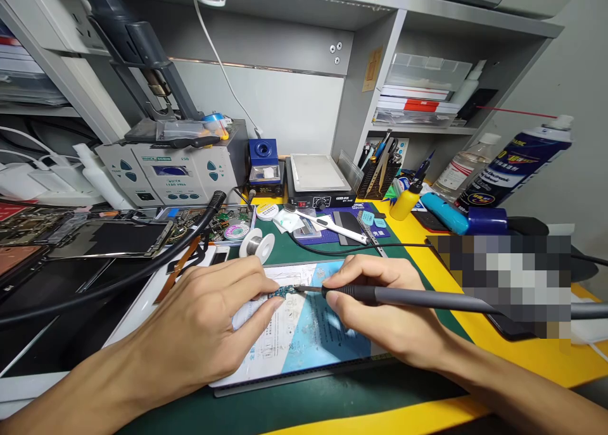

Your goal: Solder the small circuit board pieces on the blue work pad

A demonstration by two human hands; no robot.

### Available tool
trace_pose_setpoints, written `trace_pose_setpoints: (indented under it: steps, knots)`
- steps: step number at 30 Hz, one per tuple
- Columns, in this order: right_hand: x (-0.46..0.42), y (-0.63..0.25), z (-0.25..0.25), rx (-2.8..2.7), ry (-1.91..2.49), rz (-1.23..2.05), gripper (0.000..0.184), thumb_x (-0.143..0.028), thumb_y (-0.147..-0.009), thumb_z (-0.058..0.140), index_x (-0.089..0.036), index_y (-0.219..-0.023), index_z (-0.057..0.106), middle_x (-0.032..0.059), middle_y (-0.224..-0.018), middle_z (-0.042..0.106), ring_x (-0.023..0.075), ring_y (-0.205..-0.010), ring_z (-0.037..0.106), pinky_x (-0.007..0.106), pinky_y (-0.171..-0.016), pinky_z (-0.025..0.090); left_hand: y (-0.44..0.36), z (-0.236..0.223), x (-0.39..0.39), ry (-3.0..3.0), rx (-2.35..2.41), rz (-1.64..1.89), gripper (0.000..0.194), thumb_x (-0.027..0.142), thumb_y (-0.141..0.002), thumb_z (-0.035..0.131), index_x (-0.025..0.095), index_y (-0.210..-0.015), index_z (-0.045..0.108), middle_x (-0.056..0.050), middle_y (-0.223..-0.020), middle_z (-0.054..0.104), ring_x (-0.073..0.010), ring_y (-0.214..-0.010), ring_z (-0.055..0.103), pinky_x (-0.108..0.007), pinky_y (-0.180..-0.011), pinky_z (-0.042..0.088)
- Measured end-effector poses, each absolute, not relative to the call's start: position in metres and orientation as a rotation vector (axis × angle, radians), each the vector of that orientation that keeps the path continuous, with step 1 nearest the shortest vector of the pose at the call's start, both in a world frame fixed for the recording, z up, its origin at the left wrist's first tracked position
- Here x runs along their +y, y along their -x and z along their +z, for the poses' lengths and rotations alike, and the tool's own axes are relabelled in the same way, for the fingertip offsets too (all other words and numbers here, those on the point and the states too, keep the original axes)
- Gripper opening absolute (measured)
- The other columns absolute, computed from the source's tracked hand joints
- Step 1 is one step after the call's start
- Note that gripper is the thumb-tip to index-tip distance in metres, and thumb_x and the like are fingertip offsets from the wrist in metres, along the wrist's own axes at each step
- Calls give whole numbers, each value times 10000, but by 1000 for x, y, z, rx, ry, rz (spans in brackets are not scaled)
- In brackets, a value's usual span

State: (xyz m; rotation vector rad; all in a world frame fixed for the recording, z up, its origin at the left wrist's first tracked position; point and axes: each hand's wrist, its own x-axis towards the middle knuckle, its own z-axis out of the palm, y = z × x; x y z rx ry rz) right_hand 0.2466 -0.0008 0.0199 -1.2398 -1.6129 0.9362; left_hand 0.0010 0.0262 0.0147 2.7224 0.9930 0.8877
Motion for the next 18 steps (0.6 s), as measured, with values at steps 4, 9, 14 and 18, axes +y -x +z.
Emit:
trace_pose_setpoints:
  steps: [4, 9, 14, 18]
  knots:
    - [-1, -246, 20, -1624, 1274, 895, 36, -212, -814, 733, -209, -790, 759, -18, -559, 611, 130, -542, 527, 267, -544, 432, -1, 13, 27, -2716, 990, 885, 145, 165, -924, 577, 148, -912, 721, -30, -793, 624, -193, -707, 612, -342, -625, 449]
    - [1, -251, 17, -1694, 1268, 869, 50, -208, -832, 714, -220, -813, 758, -19, -573, 621, 127, -537, 533, 254, -533, 446, -1, 12, 27, -2720, 975, 918, 136, 169, -922, 584, 151, -896, 716, -20, -769, 607, -185, -682, 592, -336, -608, 436]
    - [2, -253, 17, -1729, 1241, 873, 54, -199, -839, 713, -225, -830, 759, -18, -585, 630, 128, -548, 550, 248, -539, 455, 0, 13, 27, -2733, 973, 934, 140, 169, -921, 584, 144, -878, 715, -23, -757, 606, -186, -669, 591, -334, -594, 434]
    - [1, -254, 15, -1724, 1236, 865, 57, -196, -843, 714, -232, -829, 756, -23, -587, 628, 123, -546, 545, 247, -541, 448, 0, 13, 26, -2745, 981, 911, 141, 171, -923, 582, 149, -888, 717, -26, -769, 614, -192, -681, 601, -337, -596, 436]
